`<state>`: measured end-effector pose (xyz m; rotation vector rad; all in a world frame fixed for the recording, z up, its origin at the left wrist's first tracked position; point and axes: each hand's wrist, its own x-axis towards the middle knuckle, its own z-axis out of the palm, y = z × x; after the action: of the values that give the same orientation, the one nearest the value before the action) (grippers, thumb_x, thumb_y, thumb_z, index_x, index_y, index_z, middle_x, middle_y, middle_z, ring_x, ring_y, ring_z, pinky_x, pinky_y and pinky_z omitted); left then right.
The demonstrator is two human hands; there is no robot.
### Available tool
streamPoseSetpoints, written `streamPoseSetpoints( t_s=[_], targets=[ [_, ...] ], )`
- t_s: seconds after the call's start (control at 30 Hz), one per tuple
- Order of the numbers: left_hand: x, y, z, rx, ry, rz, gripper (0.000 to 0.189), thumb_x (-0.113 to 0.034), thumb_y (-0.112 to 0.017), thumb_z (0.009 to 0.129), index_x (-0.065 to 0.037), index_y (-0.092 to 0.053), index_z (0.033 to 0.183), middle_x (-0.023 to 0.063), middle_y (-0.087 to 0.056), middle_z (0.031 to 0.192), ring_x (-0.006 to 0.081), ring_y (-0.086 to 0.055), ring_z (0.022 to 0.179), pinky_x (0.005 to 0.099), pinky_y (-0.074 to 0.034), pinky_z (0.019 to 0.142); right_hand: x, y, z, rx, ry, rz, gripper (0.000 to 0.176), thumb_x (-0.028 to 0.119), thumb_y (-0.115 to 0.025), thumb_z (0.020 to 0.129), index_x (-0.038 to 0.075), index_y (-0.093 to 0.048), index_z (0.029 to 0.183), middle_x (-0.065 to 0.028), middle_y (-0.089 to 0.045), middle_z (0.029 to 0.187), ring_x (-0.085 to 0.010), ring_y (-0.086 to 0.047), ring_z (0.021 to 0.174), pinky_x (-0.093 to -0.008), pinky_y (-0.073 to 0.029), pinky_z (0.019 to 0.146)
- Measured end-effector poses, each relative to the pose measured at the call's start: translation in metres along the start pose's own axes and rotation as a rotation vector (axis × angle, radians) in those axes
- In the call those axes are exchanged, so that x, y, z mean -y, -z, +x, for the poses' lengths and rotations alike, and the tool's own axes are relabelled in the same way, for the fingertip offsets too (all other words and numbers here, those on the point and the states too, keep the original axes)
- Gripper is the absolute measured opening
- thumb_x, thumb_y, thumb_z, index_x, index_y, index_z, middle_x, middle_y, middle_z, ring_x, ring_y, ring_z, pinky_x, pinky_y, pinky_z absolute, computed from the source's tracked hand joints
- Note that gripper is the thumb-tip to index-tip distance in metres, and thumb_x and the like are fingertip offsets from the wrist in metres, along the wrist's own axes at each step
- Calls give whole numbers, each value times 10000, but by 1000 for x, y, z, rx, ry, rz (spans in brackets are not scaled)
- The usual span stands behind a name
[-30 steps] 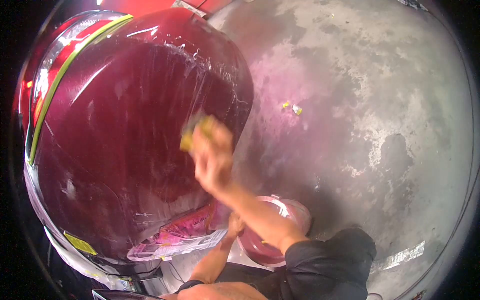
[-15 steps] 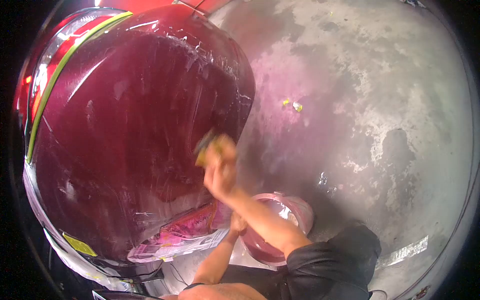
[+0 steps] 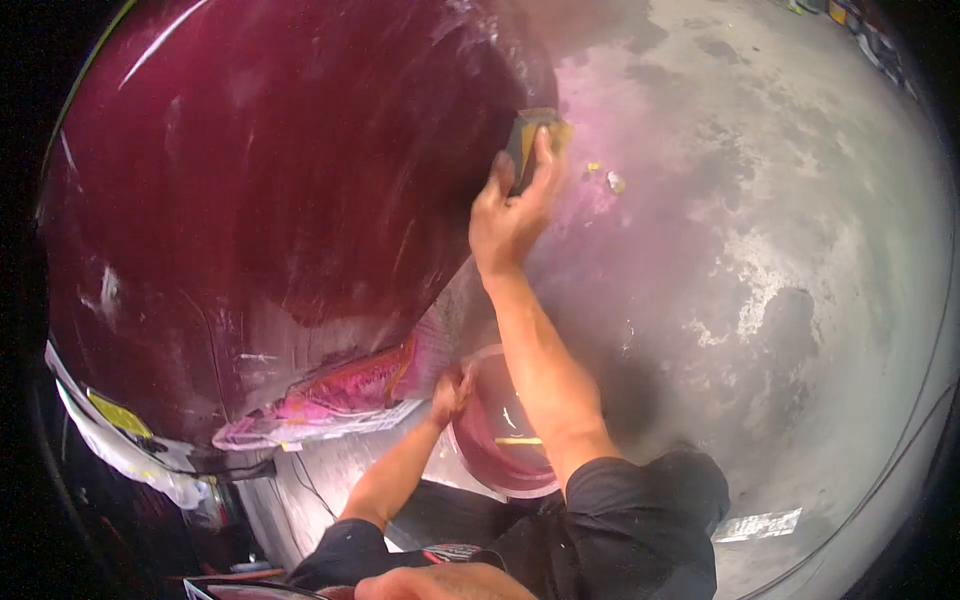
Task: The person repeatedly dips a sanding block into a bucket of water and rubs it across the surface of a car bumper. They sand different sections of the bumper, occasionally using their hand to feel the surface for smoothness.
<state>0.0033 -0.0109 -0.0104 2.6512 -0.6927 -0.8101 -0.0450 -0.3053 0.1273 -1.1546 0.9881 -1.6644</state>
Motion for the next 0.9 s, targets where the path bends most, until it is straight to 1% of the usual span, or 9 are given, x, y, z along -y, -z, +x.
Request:
streamPoseSetpoints(
  t_s=[0.17, 0.27, 0.33, 0.43, 0.53, 0.57, 0.67, 0.8, 0.9],
  targets=[
    [61, -22, 25, -30, -326, -17, 460, -436, -541, 984, -45, -668, 1191, 216, -687, 1174, 382, -623, 1157, 418, -473, 1006, -9, 1, -171, 199, 98, 208, 464, 86, -650, 937, -34, -468, 1347, -310, -500, 1292, -469, -509, 1210, -533, -385, 1064],
    [-33, 10, -9, -57, -161, -120, 478, -437, -533, 991, -30, -674, 1197, 216, -695, 1154, 382, -621, 1171, 401, -469, 1020, -6, -12, -58, -64, 286, 59, 400, 97, -626, 960, -25, -512, 1323, -280, -542, 1259, -444, -528, 1192, -502, -388, 1070],
    [-17, 0, -6, -116, -125, -92, 469, -432, -518, 997, -34, -686, 1181, 221, -692, 1161, 391, -630, 1152, 412, -488, 980, 15, -2, 20, -32, 164, 80, 368, 80, -596, 972, -42, -527, 1312, -260, -570, 1241, -419, -536, 1198, -470, -386, 1081],
    [-31, 7, -7, -103, -156, -37, 447, -417, -513, 996, -36, -688, 1150, 235, -691, 1116, 410, -644, 1073, 438, -498, 921, 20, -2, -7, -13, 115, 36, 373, 57, -587, 964, -51, -520, 1315, -266, -553, 1268, -389, -537, 1206, -443, -390, 1076],
    [-23, 17, -8, 57, -370, 150, 438, -413, -518, 990, -39, -682, 1150, 236, -694, 1102, 420, -643, 1058, 443, -496, 920, 12, -5, -143, 229, 382, 240, 482, 40, -613, 865, -48, -508, 1327, -274, -529, 1280, -514, -493, 1187, -582, -363, 1060],
    [27, -14, 8, -177, -517, -108, 441, -418, -530, 983, -40, -676, 1158, 237, -699, 1098, 421, -646, 1070, 447, -493, 929, 10, -3, -129, 220, 459, 173, 483, 30, -605, 856, -40, -517, 1326, -284, -522, 1299, -515, -494, 1182, -581, -369, 1051],
    [-37, 11, -14, -118, -144, -76, 451, -408, -513, 987, -35, -668, 1188, 258, -683, 1150, 446, -626, 1116, 472, -484, 955, 16, -14, 2, -58, 435, -19, 390, -10, -567, 913, -38, -559, 1302, -271, -579, 1294, -432, -562, 1141, -509, -428, 1002],
    [-26, 8, 1, -90, -205, -91, 448, -392, -512, 982, -31, -665, 1199, 268, -672, 1167, 451, -611, 1140, 476, -484, 952, 38, -11, 29, -45, 272, 85, 397, 13, -574, 925, -46, -553, 1317, -258, -549, 1365, -465, -498, 1279, -520, -369, 1101],
    [19, -15, 14, -42, -390, -250, 453, -394, -506, 980, -28, -664, 1195, 269, -676, 1158, 448, -607, 1154, 471, -486, 951, 25, -7, -97, 100, 484, 207, 345, 22, -631, 889, -13, -609, 1232, -274, -541, 1303, -465, -540, 1186, -528, -424, 1040]
  ],
)
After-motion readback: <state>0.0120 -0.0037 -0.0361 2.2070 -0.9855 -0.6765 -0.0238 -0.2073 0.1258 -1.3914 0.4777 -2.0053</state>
